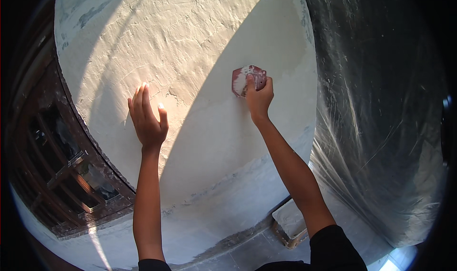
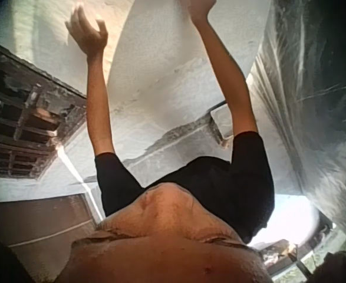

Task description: The person applies wall putty to a wall from a putty container, then smooths the putty with a putty scraper.

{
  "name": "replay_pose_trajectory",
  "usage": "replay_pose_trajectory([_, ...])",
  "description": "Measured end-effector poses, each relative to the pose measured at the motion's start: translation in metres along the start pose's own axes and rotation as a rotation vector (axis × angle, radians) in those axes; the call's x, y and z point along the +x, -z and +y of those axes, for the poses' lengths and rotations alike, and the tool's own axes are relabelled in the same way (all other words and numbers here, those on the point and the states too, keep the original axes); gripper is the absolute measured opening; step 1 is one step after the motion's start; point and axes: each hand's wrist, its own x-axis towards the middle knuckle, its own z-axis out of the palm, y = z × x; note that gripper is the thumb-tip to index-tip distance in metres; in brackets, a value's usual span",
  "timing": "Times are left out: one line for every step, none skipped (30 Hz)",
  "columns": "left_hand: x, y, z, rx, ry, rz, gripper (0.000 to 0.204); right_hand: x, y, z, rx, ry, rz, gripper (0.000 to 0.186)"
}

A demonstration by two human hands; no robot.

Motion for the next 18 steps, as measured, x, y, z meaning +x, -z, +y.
replay_pose_trajectory([0.002, 0.0, 0.0, 0.018, -0.008, 0.012, 0.056, 0.005, -0.002, -0.006, 0.186, -0.275, 0.223, 0.029])
replay_pose_trajectory([0.002, 0.0, 0.0, 0.024, -0.007, 0.016, 0.056, 0.002, -0.005, -0.012, 0.19, -0.272, 0.219, 0.029])
replay_pose_trajectory([0.001, 0.0, 0.0, 0.019, -0.009, 0.009, 0.056, -0.007, -0.009, -0.017, 0.216, -0.159, 0.069, 0.028])
replay_pose_trajectory([0.0, 0.0, 0.0, 0.01, -0.012, -0.003, 0.056, -0.016, -0.013, -0.019, 0.236, -0.048, -0.077, 0.028])
replay_pose_trajectory([-0.001, -0.001, 0.0, 0.011, -0.012, -0.005, 0.056, -0.025, -0.018, -0.021, 0.173, 0.063, -0.257, 0.026])
replay_pose_trajectory([0.0, -0.002, -0.001, 0.015, -0.007, -0.001, 0.057, -0.023, -0.022, -0.021, 0.174, 0.06, -0.259, 0.026])
replay_pose_trajectory([-0.001, -0.002, -0.001, 0.015, -0.003, 0.0, 0.057, -0.019, -0.025, -0.021, 0.072, 0.115, -0.25, 0.025])
replay_pose_trajectory([0.0, 0.0, -0.002, 0.018, -0.002, 0.005, 0.057, -0.016, -0.028, -0.036, -0.025, 0.18, -0.245, 0.023])
replay_pose_trajectory([0.001, 0.003, -0.004, 0.018, -0.005, 0.009, 0.057, -0.014, -0.027, -0.05, 0.173, -0.148, -0.099, 0.022])
replay_pose_trajectory([0.001, 0.0, -0.003, 0.017, -0.009, 0.01, 0.057, -0.013, -0.028, -0.05, 0.176, -0.145, -0.101, 0.022])
replay_pose_trajectory([0.002, -0.001, -0.001, 0.021, -0.009, 0.013, 0.057, -0.012, -0.031, -0.05, 0.273, -0.142, 0.0, 0.021])
replay_pose_trajectory([0.002, -0.002, 0.001, 0.019, -0.01, 0.009, 0.057, -0.013, -0.034, -0.051, 0.371, -0.138, 0.1, 0.02])
replay_pose_trajectory([0.0, -0.002, -0.001, 0.02, -0.011, 0.0, 0.057, -0.027, -0.04, -0.056, 0.375, -0.081, -0.071, 0.023])
replay_pose_trajectory([0.0, -0.003, 0.0, 0.02, -0.013, -0.002, 0.057, -0.039, -0.048, -0.052, 0.294, 0.097, -0.195, 0.026])
replay_pose_trajectory([0.001, -0.004, 0.001, 0.017, -0.005, 0.003, 0.057, -0.043, -0.05, -0.047, 0.099, 0.358, -0.241, 0.026])
replay_pose_trajectory([0.001, -0.003, 0.0, 0.014, 0.003, 0.005, 0.057, -0.048, -0.052, -0.051, -0.102, 0.613, -0.284, 0.027])
replay_pose_trajectory([0.0, -0.002, 0.0, 0.014, 0.0, 0.002, 0.057, -0.045, -0.06, -0.049, -0.139, 0.545, -0.213, 0.028])
replay_pose_trajectory([0.0, 0.0, 0.001, -0.009, 0.007, -0.006, 0.058, -0.038, -0.061, -0.05, -0.139, 0.542, -0.21, 0.028])
